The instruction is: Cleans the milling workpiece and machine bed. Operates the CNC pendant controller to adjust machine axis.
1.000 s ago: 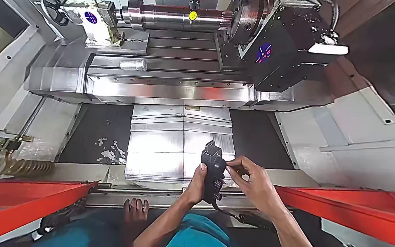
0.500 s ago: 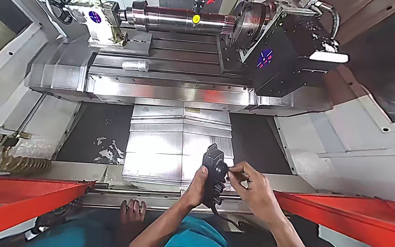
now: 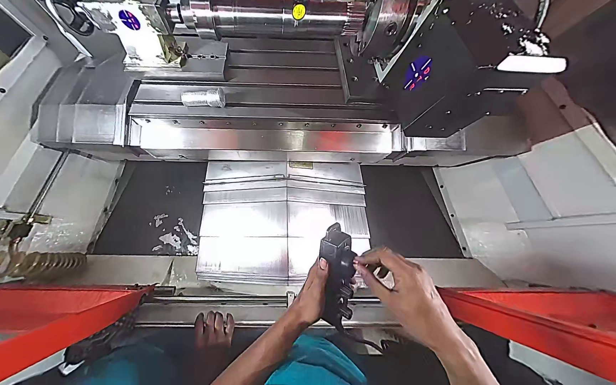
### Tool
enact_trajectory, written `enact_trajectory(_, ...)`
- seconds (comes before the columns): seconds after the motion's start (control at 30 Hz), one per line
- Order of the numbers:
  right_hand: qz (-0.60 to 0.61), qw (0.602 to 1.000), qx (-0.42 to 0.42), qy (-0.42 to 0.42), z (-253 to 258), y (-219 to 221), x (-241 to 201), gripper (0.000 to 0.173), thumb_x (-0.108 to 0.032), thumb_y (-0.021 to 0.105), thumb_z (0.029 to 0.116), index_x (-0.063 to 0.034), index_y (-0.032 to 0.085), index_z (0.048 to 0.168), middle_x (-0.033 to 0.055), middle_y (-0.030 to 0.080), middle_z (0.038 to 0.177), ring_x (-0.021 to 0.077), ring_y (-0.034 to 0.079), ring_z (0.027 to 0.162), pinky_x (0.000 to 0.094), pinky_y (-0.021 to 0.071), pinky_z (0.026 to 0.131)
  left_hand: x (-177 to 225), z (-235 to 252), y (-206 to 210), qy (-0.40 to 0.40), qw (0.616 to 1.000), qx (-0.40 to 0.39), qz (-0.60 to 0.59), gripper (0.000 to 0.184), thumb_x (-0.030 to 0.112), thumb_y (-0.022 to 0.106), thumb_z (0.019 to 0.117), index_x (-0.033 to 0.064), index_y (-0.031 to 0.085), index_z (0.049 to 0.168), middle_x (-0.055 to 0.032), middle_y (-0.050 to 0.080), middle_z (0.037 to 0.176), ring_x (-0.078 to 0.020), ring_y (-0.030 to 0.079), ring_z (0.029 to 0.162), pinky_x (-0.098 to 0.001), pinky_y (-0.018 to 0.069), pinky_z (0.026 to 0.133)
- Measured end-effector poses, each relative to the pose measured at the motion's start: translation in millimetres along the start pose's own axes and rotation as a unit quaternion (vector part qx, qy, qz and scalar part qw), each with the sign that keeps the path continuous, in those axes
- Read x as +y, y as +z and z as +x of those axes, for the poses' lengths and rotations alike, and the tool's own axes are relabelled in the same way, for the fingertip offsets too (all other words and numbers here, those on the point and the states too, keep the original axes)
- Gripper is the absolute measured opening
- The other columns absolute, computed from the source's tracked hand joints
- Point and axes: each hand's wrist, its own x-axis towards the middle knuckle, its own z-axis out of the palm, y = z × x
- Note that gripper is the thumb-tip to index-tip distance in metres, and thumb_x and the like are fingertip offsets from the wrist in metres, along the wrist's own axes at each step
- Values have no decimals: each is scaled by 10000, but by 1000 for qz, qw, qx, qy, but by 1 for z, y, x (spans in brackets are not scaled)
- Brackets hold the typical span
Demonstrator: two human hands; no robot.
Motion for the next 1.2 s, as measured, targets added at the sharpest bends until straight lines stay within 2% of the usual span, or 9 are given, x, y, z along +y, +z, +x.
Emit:
enact_trajectory(0.13, -31, 997, -60, 30, 2, 5, 10, 203, -361, 647, 949, -185, 739, 989, -79, 741, 895, 29, 706, 790, 260, 613, 706, -3, 3, -8, -27, 999, 24, 17, 933, 791, 280, 956, -16, 415, 1405, -45, 705, 1121, -120, 698, 996, -346, 591, 910)
enact_trajectory(0.3, 18, 998, -41, -37, 14, 20, 9, 174, -345, 702, 940, -221, 732, 1059, 4, 653, 1260, 104, 602, 1187, 255, 537, 978, -8, 6, -12, -42, 998, 45, 20, 909, 762, 263, 978, -16, 402, 1429, -14, 677, 1200, -55, 660, 1086, -317, 559, 978)
enact_trajectory(0.37, 21, 998, -53, -26, 17, 31, 16, 229, -320, 723, 918, -231, 719, 1128, 39, 619, 1343, 128, 598, 1227, 266, 543, 994, -12, 10, -15, -49, 997, 52, 3, 918, 772, 279, 969, -15, 406, 1424, -20, 682, 1188, -68, 670, 1065, -323, 569, 959)
enact_trajectory(0.43, 30, 998, -50, 3, 19, 42, 23, 259, -317, 727, 912, -225, 716, 1154, 40, 632, 1295, 108, 614, 1183, 253, 552, 967, -16, 13, -19, -58, 996, 63, -8, 908, 781, 286, 963, 2, 423, 1410, -16, 692, 1152, -77, 679, 1034, -328, 578, 932)
enact_trajectory(0.57, -11, 995, -45, 86, 25, 52, 25, 486, -526, 676, 928, -138, 701, 1221, 54, 723, 1078, 102, 715, 870, 305, 618, 736, -22, 15, -26, -74, 993, 89, -28, 915, 817, 326, 920, 45, 456, 1393, 4, 712, 1115, -77, 693, 1010, -332, 585, 923)
enact_trajectory(0.63, -19, 993, -64, 95, 27, 54, 26, 549, -532, 693, 914, -117, 683, 1274, 82, 712, 1146, 126, 726, 896, 323, 631, 751, -23, 17, -28, -81, 990, 109, -43, 930, 820, 360, 913, 32, 455, 1398, -13, 715, 1134, -91, 694, 1028, -345, 581, 937)
enact_trajectory(0.7, -1, 993, -82, 82, 30, 54, 24, 541, -412, 752, 898, -126, 647, 1345, 120, 666, 1272, 154, 718, 1009, 324, 630, 824, -24, 19, -30, -81, 988, 120, -48, 924, 810, 373, 917, 28, 444, 1404, -5, 713, 1157, -82, 687, 1057, -341, 573, 961)
enact_trajectory(1.03, -52, 990, -23, 126, 35, 64, 22, 460, -549, 696, 845, -133, 746, 1036, -20, 750, 818, 66, 709, 674, 296, 607, 610, -19, 15, -29, -80, 988, 123, -53, 943, 837, 388, 883, 45, 455, 1390, 5, 721, 1122, -82, 696, 1026, -336, 582, 937)
enact_trajectory(1.2, -69, 987, -6, 145, 35, 60, 14, 468, -581, 674, 832, -143, 751, 980, -14, 727, 730, 86, 692, 607, 320, 583, 549, -17, 14, -27, -73, 989, 119, -39, 945, 851, 380, 874, 48, 488, 1360, 9, 726, 1097, -72, 698, 1009, -325, 581, 931)
